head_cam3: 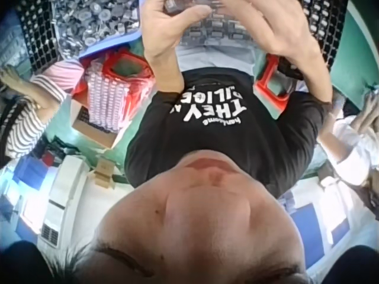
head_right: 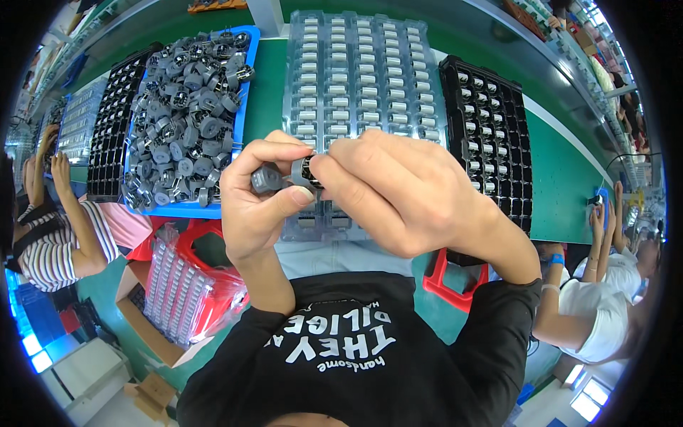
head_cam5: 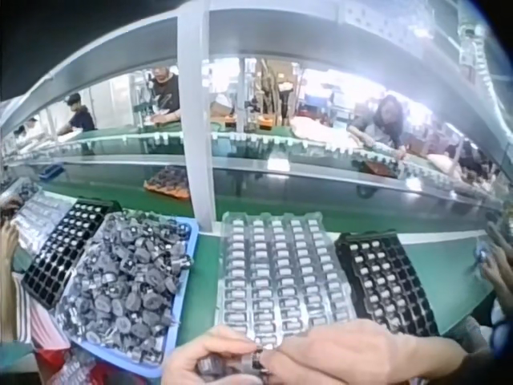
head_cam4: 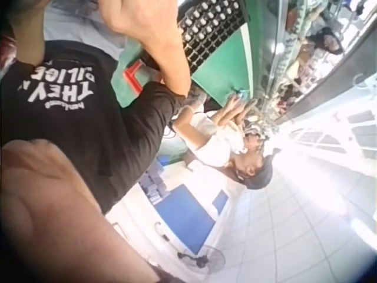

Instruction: Assembling small electronic components by hand at a factory workbench.

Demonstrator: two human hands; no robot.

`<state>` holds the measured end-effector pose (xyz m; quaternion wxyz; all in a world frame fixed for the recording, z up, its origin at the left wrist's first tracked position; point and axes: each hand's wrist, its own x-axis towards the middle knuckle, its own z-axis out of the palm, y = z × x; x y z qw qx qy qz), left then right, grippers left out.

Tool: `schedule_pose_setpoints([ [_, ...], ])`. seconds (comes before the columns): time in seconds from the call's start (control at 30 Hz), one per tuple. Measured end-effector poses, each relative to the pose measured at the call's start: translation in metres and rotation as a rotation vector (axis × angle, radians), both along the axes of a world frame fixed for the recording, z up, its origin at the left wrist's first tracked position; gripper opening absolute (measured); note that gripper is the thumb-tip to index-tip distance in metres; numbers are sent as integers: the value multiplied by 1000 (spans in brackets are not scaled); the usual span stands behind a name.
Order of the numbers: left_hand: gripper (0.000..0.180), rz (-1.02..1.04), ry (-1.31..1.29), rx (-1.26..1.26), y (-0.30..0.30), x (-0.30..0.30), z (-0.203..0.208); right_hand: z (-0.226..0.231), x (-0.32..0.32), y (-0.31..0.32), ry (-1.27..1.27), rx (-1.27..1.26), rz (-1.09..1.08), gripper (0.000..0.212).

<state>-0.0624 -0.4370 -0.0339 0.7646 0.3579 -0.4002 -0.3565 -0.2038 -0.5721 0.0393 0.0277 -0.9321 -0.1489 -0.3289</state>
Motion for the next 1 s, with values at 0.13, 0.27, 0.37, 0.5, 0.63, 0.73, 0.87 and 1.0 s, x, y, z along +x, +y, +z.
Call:
schedule_pose_setpoints([
  [0.13,36,11,-83,9,0,1,0,0,-2,0,-2,6,15,38],
  [0.27,36,38,-111,21,-2,-1,1,-1,-4,-2,7,11,18,37],
  [0.37,36,20,-90,25,-2,-3,1,-2,-5,-3,4,19,24,36],
  [0.5,36,13,-167,19,-3,-2,-3,1,-9,-3,83,83,34,35],
  [0.63,35,57,-28,-7,-9,-19,1,0,-14,-2,71,346,-45,32],
  [0.73,33,271,-231,29,-11,-30,8,-14,-19,5,105,866,-109,15],
  [0.87,15,157,-132,193,-9,-40,15,-21,-50,-4,58,1016,-209,10],
  [1.0,29,50,325,77,-8,-23,9,-22,-139,-25,60,368,-667,15],
])
